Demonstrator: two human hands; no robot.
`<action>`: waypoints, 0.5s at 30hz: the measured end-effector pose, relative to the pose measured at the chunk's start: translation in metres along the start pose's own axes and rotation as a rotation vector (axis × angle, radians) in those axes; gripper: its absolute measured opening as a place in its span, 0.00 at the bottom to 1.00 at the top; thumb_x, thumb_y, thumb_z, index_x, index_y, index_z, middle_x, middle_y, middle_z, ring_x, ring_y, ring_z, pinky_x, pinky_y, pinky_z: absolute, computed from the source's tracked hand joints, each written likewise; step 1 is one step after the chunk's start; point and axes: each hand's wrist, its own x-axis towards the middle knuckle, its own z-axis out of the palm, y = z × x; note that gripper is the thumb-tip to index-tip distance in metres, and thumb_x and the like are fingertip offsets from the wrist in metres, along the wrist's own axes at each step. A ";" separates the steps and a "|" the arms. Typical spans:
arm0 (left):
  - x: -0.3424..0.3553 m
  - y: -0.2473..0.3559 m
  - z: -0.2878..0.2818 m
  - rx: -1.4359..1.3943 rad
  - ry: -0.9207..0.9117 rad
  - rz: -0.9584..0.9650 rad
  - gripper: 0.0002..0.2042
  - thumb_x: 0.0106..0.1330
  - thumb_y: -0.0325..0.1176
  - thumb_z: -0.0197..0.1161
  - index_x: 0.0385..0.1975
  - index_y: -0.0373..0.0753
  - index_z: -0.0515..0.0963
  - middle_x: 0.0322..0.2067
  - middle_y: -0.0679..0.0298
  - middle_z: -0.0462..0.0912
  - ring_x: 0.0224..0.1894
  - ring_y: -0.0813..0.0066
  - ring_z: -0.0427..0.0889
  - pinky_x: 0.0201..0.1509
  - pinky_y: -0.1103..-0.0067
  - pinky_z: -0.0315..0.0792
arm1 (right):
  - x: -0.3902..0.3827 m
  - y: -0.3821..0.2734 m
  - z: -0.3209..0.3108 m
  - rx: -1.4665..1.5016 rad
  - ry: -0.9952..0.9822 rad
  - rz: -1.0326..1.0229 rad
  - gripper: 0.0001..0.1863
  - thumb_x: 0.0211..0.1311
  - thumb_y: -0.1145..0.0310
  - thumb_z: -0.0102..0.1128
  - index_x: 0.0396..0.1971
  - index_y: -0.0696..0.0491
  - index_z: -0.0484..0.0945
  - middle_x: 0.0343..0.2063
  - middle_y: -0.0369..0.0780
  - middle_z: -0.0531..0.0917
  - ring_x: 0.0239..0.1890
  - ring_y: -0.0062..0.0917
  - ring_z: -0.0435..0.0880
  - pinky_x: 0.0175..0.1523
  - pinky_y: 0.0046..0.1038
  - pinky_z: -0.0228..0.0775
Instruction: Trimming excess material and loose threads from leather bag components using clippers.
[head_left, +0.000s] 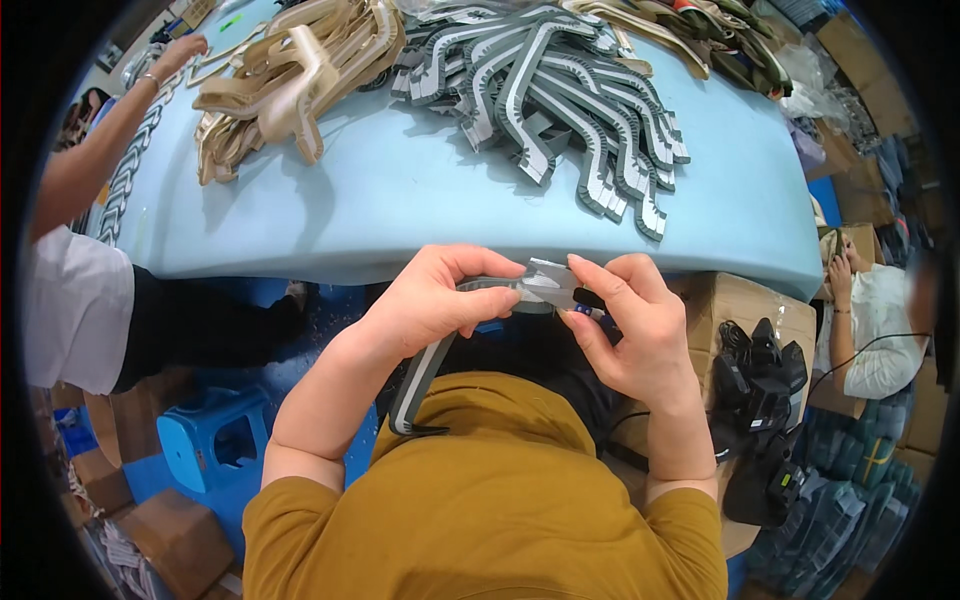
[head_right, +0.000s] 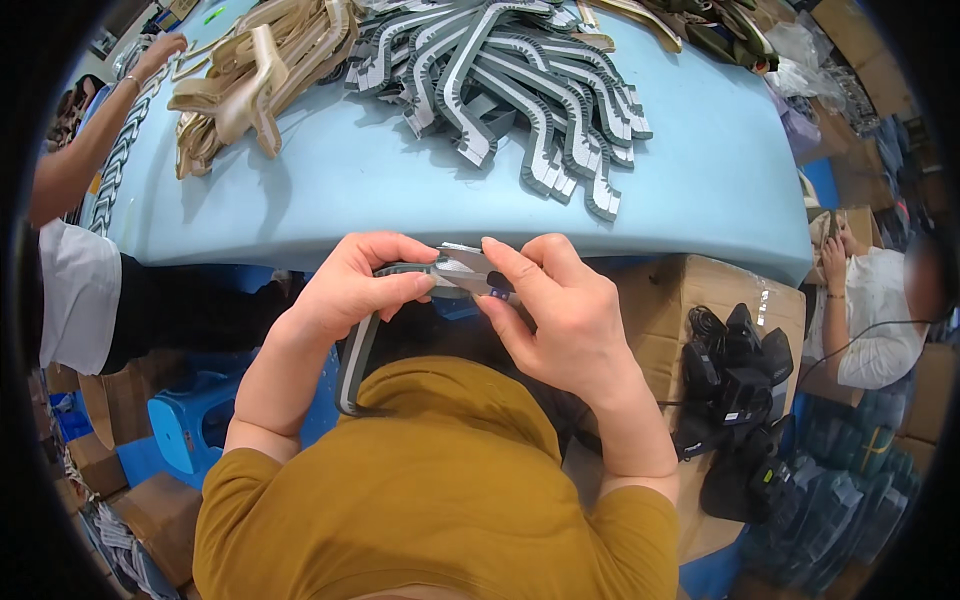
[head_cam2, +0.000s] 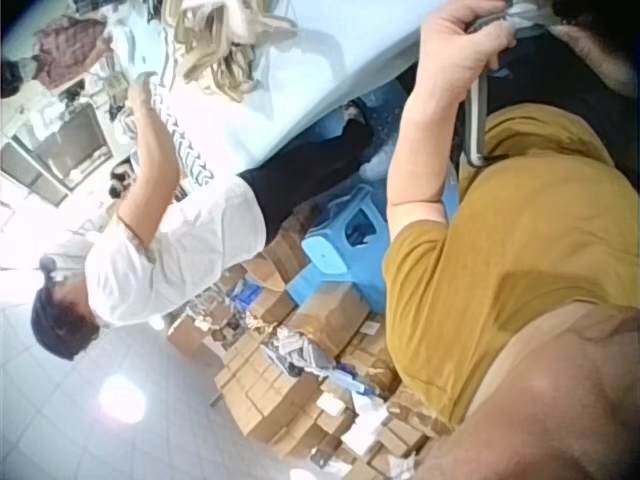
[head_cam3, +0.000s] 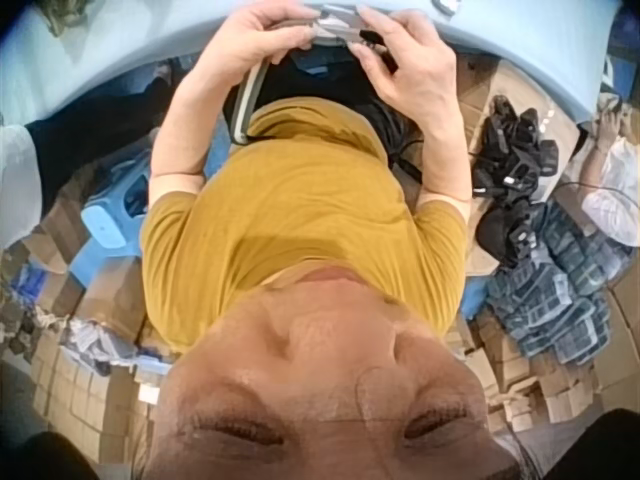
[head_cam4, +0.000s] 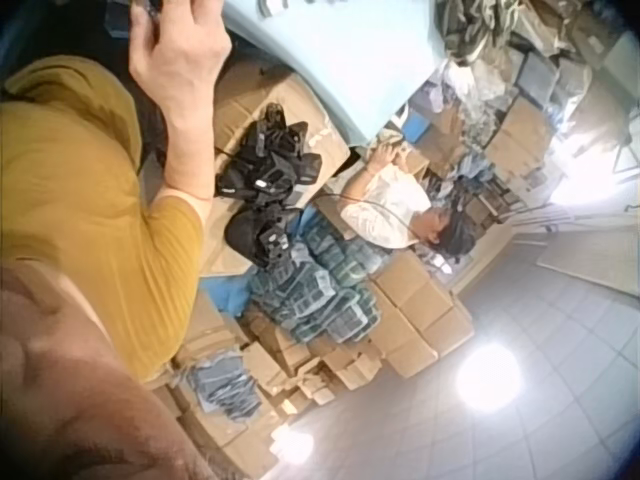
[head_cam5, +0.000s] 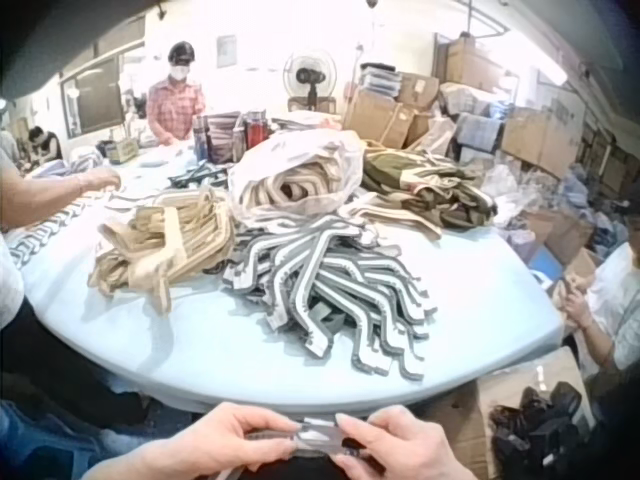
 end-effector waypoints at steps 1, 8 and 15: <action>-0.001 0.001 0.000 0.004 -0.010 -0.012 0.12 0.54 0.29 0.63 0.39 0.34 0.77 0.24 0.67 0.78 0.21 0.88 0.69 0.21 0.89 0.63 | 0.000 -0.001 0.000 0.007 0.005 0.018 0.21 0.41 0.75 0.67 0.42 0.55 0.76 0.26 0.39 0.74 0.19 0.24 0.74 0.23 0.23 0.66; -0.003 0.002 0.003 -0.018 -0.044 -0.023 0.12 0.54 0.28 0.63 0.38 0.35 0.78 0.23 0.67 0.78 0.21 0.88 0.70 0.21 0.89 0.64 | -0.002 0.001 -0.001 0.023 0.022 -0.021 0.21 0.39 0.76 0.67 0.40 0.54 0.78 0.24 0.37 0.76 0.19 0.24 0.75 0.23 0.22 0.66; -0.003 -0.004 -0.001 0.050 -0.076 0.011 0.11 0.54 0.28 0.63 0.37 0.36 0.79 0.23 0.69 0.77 0.21 0.88 0.70 0.22 0.89 0.64 | -0.003 0.003 -0.003 0.089 0.005 -0.007 0.19 0.39 0.76 0.67 0.38 0.54 0.79 0.21 0.37 0.77 0.17 0.24 0.75 0.22 0.22 0.66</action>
